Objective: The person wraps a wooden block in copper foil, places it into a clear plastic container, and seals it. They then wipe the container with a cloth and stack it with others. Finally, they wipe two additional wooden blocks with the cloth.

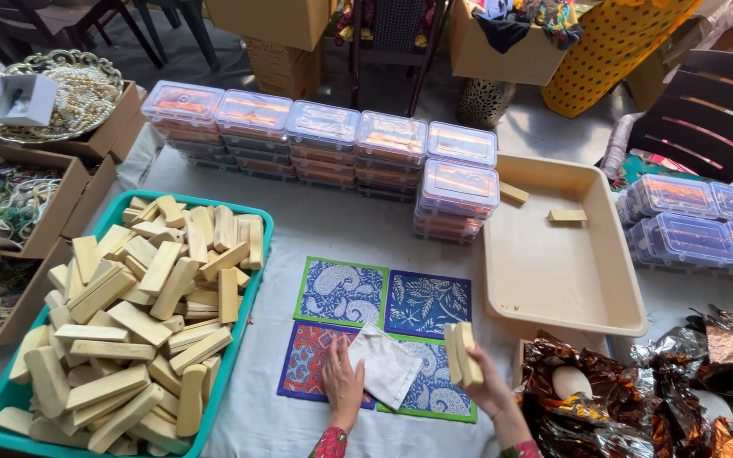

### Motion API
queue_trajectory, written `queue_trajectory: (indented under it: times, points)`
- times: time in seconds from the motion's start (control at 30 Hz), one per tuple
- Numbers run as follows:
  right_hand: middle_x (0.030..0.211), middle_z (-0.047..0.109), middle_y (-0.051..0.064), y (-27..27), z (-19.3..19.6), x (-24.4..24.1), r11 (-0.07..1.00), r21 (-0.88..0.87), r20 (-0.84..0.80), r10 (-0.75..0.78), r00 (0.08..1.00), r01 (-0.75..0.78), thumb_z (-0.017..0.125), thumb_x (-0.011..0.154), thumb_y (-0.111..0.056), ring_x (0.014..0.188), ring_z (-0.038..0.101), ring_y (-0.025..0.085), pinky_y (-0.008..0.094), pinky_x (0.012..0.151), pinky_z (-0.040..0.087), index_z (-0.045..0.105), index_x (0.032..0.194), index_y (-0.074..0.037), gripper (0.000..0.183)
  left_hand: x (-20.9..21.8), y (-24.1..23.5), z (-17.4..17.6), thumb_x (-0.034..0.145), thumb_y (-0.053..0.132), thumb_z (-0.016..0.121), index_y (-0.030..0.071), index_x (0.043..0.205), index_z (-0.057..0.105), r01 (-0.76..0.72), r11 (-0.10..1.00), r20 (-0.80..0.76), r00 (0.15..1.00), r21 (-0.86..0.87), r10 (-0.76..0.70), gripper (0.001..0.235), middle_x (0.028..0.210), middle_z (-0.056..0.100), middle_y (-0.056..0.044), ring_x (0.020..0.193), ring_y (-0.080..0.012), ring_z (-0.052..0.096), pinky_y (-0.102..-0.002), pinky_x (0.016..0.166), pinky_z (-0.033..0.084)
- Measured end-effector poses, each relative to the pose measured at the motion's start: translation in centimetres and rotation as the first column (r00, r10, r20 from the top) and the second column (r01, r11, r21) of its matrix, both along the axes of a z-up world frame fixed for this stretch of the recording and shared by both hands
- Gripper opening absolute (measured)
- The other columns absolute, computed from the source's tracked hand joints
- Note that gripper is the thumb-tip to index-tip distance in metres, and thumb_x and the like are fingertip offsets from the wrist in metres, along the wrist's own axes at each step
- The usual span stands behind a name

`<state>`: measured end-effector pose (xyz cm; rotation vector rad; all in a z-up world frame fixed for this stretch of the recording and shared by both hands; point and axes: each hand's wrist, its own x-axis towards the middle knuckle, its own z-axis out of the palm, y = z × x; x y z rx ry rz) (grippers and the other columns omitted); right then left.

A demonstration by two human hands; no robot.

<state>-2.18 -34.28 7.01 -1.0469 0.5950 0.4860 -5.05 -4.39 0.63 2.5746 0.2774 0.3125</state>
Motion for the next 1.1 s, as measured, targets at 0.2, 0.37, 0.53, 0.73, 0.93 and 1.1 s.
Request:
queue_trajectory:
  times: [0.2,0.37,0.53,0.73,0.93,1.1]
  points:
    - [0.13,0.063,0.008,7.0,-4.5,-4.1,0.978,-0.18,-0.005,0.103,0.995,-0.102,0.069,0.082,-0.033,0.105,0.064,0.02,0.041,0.085,0.052,0.047,0.152,-0.026,0.074,1.8,2.9,0.9,0.081,0.033,0.079,0.009,0.144,0.05,-0.028,0.924,-0.295,0.951,-0.381,-0.092,0.073,0.113,0.071,-0.009,0.104,-0.0259,0.068,-0.04,0.089,0.052]
    - [0.126,0.068,0.016,10.2,-2.5,-2.2,0.941,-0.32,0.185,0.18,0.966,-0.114,0.072,0.083,-0.028,0.112,0.064,0.02,0.035,0.095,0.05,0.047,0.155,-0.028,0.076,2.9,5.8,-4.1,0.088,0.031,0.081,-0.002,0.114,0.079,-0.025,0.662,-0.301,0.903,-0.749,-0.306,0.041,0.092,0.08,-0.008,0.084,-0.0179,0.073,-0.032,0.078,0.056]
    - [0.15,0.046,0.014,15.7,3.5,-1.7,0.287,-0.897,0.439,0.488,0.755,0.336,0.075,0.085,-0.037,0.134,0.046,0.032,0.046,0.111,0.04,0.04,0.156,-0.027,0.08,3.0,10.8,0.8,0.091,0.023,0.074,-0.003,0.12,0.071,-0.053,0.471,-0.098,0.993,-0.88,-0.071,0.04,0.108,0.078,-0.008,0.096,-0.0131,0.071,-0.028,0.085,0.054]
    - [0.166,0.02,0.009,18.5,-5.5,-3.0,-0.079,-0.974,0.073,0.776,0.627,0.211,0.062,0.092,-0.051,0.15,0.022,0.037,0.057,0.117,0.022,0.033,0.156,-0.031,0.073,1.1,13.8,2.5,0.092,0.017,0.068,-0.003,0.132,0.061,-0.109,0.592,-0.073,0.994,-0.799,0.085,0.045,0.109,0.079,-0.013,0.098,-0.0168,0.075,-0.032,0.084,0.056]
    - [0.171,0.03,0.003,16.7,-6.0,-2.8,0.293,-0.951,0.273,0.639,0.719,0.101,0.047,0.103,-0.051,0.161,0.019,0.031,0.058,0.126,0.009,0.041,0.159,-0.029,0.061,2.0,11.9,7.6,0.091,0.016,0.064,0.008,0.148,0.05,-0.113,0.848,-0.011,0.992,-0.519,0.125,0.059,0.107,0.078,-0.022,0.097,-0.0321,0.076,-0.04,0.083,0.056]
    - [0.163,0.041,0.011,17.7,-0.8,-3.9,0.978,0.082,0.367,-0.209,0.906,0.193,0.033,0.103,-0.052,0.152,0.034,0.03,0.048,0.123,0.026,0.038,0.157,-0.018,0.064,1.9,4.0,12.9,0.096,0.022,0.061,0.019,0.15,0.052,0.289,0.92,-0.139,0.933,-0.263,-0.333,0.055,0.096,0.074,-0.02,0.086,-0.0383,0.073,-0.049,0.076,0.057]
